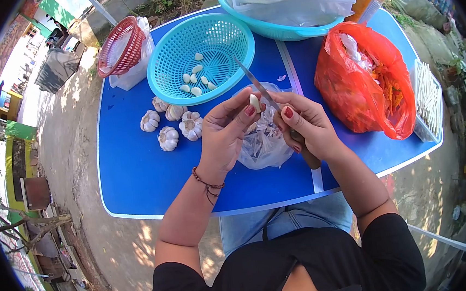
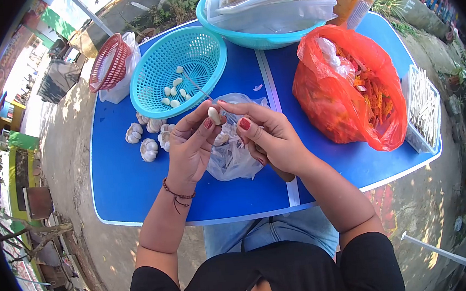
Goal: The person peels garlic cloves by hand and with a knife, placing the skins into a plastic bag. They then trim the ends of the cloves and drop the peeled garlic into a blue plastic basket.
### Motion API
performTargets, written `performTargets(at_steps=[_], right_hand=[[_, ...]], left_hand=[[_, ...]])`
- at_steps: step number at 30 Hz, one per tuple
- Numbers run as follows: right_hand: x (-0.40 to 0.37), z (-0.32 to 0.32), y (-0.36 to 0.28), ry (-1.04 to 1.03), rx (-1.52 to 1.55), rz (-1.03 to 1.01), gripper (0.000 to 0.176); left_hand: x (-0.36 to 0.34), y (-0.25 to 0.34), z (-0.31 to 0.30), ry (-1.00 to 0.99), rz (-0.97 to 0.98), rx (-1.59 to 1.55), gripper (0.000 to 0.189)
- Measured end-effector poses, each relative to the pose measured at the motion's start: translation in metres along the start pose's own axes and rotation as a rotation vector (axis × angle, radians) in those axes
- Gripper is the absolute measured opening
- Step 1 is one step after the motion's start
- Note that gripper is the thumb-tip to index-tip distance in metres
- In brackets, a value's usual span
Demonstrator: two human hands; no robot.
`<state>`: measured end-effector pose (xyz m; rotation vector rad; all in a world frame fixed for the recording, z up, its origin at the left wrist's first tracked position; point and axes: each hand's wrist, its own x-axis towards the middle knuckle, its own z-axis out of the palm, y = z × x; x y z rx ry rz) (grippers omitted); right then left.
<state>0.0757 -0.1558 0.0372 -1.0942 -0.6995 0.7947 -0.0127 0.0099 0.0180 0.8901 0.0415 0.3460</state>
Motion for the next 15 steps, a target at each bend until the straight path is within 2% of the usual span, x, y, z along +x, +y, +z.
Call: performTargets(at_steps=[8,15], right_hand=[[-0.0002,0.0018,-0.0006,0.032,-0.038,-0.025,0.04],[-0.0018,0.0031,-0.0032,0.031,-0.137,-0.009,0.037]], left_hand=[[0.0004,0.0042,0.0,0.014,-0.057,0.034,0.031],[0.0012,0.002,0.0031,0.03,0.007,0.053,0.032]])
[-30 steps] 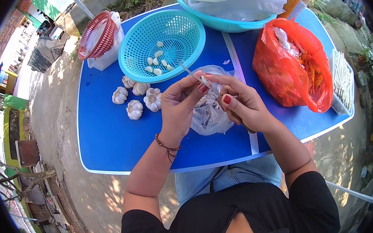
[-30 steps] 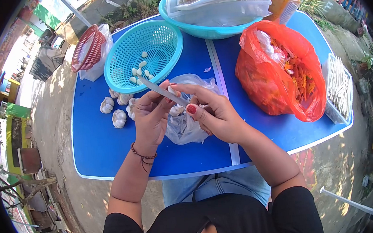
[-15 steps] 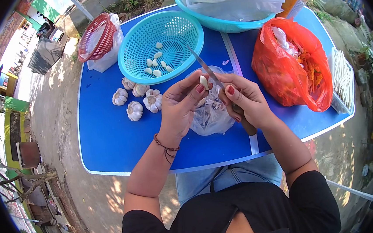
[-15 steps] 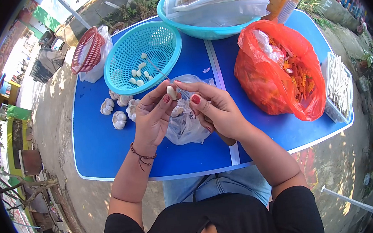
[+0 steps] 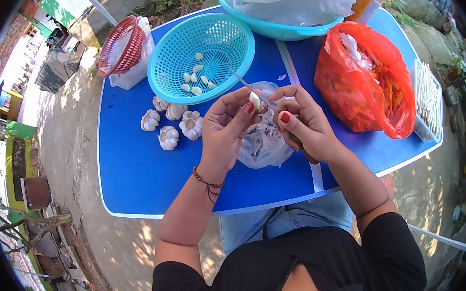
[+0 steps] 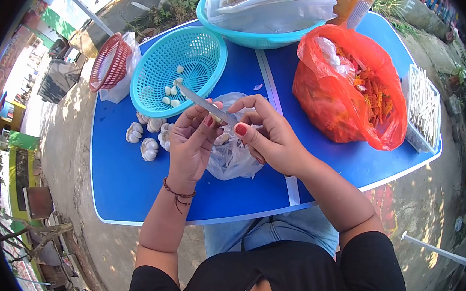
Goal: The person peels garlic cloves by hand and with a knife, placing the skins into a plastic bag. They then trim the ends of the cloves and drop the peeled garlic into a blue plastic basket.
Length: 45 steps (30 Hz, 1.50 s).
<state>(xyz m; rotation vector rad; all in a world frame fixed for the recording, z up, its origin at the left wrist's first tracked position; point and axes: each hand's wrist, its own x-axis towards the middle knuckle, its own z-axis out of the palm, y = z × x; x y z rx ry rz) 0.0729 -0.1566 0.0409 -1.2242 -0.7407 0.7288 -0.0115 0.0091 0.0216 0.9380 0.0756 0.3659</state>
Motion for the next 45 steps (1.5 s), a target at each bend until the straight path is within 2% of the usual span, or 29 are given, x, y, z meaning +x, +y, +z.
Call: performTargets(at_steps=[5,25,31,34,36,40,43,45], right_hand=[[0.0005,0.0028,-0.0028,-0.046,-0.025,-0.023,0.04],[0.0014,-0.0018,-0.0005,-0.026,-0.017,0.047,0.04],[-0.0005,0.0007,-0.0018,-0.034,-0.04,0.007,0.04],[0.0018,0.0031,-0.0018,-0.01,-0.164,-0.087,0.04],[0.0026,0.0007,-0.0013,-0.024,-0.178,-0.074,0.041],[0.001,-0.001,-0.003,-0.029,-0.135,-0.009,0.041],[-0.0001,-0.003,0.0008,-0.04,0.017,0.034,0.041],[-0.0002,0.0005,0.001,-0.03,-0.027,0.004,0.041]], left_hand=[[-0.0008,-0.0032,-0.0011,-0.036,0.026,0.09,0.031],[-0.0011,-0.0046,-0.0026,-0.003,0.071,0.114,0.026],[-0.0007,0.0013,0.0018,0.031,0.013,0.041,0.027],[-0.0005,0.0002,-0.0013,0.025,0.014,0.056,0.028],[-0.0007,-0.0007,-0.0013,0.011,0.03,0.062,0.029],[-0.002,-0.001,0.0007,0.023,0.039,0.045,0.029],[-0.0017,-0.0009,-0.0019,0.048,0.021,0.022,0.03],[-0.0013,-0.0018,-0.0043,0.049,0.031,0.022,0.03]])
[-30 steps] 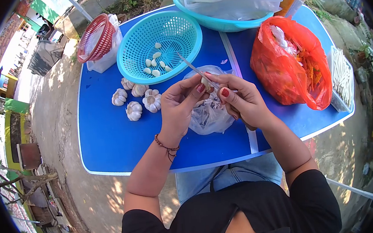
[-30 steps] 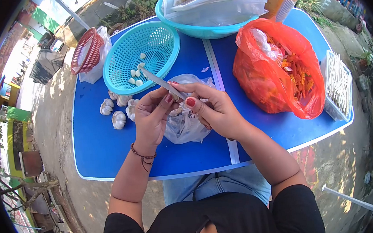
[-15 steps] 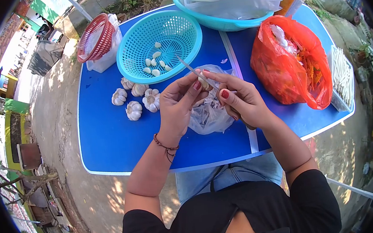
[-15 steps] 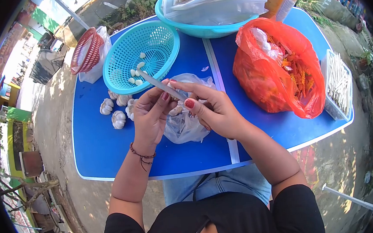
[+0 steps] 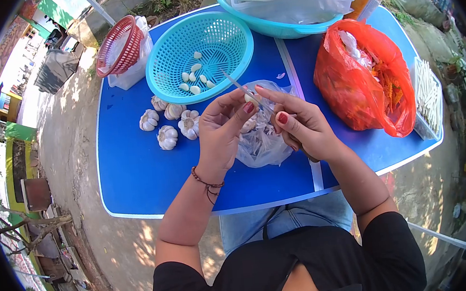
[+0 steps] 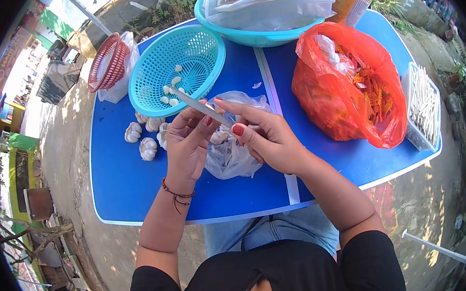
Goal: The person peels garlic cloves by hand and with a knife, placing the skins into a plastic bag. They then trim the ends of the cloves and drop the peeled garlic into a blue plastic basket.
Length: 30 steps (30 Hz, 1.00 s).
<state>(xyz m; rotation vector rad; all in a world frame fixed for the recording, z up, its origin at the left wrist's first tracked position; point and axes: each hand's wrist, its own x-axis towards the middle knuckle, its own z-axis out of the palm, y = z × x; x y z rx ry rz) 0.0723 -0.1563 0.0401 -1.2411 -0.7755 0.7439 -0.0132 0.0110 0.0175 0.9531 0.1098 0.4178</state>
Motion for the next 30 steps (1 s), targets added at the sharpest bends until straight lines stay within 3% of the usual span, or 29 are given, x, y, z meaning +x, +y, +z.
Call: performTargets(at_steps=[30], right_hand=[[0.0009,-0.0012,-0.0023,-0.014,0.034,0.086,0.039]], left_hand=[[0.0002,-0.0005,0.0031,0.019,0.119,0.157,0.025]])
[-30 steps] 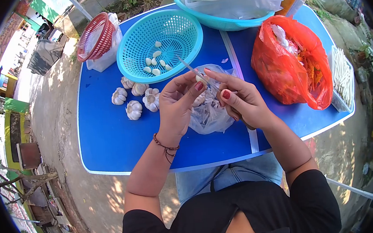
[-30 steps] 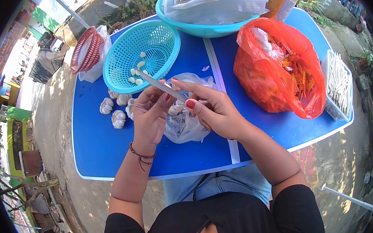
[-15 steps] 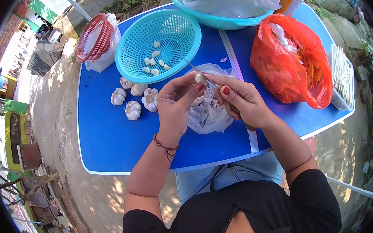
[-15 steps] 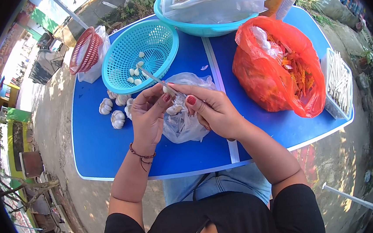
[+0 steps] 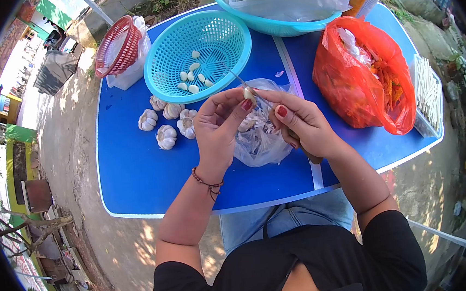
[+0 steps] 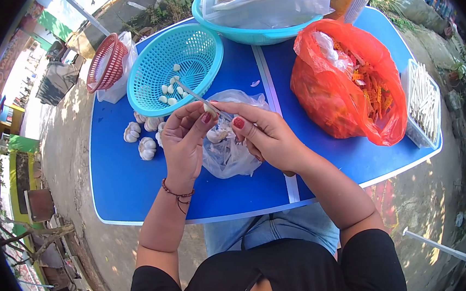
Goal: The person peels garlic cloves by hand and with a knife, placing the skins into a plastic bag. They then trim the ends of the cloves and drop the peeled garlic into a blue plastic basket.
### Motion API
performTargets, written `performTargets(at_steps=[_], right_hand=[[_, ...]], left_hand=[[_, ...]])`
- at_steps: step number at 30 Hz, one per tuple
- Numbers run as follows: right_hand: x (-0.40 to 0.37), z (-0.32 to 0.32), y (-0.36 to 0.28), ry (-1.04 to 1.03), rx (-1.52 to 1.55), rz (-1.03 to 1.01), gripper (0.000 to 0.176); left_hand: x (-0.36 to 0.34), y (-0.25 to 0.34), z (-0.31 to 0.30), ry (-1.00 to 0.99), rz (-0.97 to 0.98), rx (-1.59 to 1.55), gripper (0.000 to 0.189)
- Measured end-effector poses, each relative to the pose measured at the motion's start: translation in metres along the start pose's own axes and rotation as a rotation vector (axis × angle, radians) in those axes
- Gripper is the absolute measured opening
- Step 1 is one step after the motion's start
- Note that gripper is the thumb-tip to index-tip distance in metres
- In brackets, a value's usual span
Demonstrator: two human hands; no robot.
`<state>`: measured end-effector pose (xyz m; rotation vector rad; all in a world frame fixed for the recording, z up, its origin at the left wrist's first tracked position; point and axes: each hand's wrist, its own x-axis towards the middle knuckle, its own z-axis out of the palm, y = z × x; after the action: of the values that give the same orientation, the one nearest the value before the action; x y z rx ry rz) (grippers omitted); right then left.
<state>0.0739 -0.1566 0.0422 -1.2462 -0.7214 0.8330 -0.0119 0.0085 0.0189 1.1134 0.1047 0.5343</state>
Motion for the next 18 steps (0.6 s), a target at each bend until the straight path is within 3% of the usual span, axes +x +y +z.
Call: performTargets(at_steps=[8,18], right_hand=[[0.0014,-0.0013,0.0044,-0.031,0.046,-0.014,0.04],[0.0006,-0.0024,0.0045,-0.075,0.012,-0.011,0.041]], left_hand=[[-0.0001,0.0029,0.0003,-0.001,-0.048,-0.042,0.023],[0.0005,-0.0018,-0.0026,0.015,0.047,0.033,0.023]])
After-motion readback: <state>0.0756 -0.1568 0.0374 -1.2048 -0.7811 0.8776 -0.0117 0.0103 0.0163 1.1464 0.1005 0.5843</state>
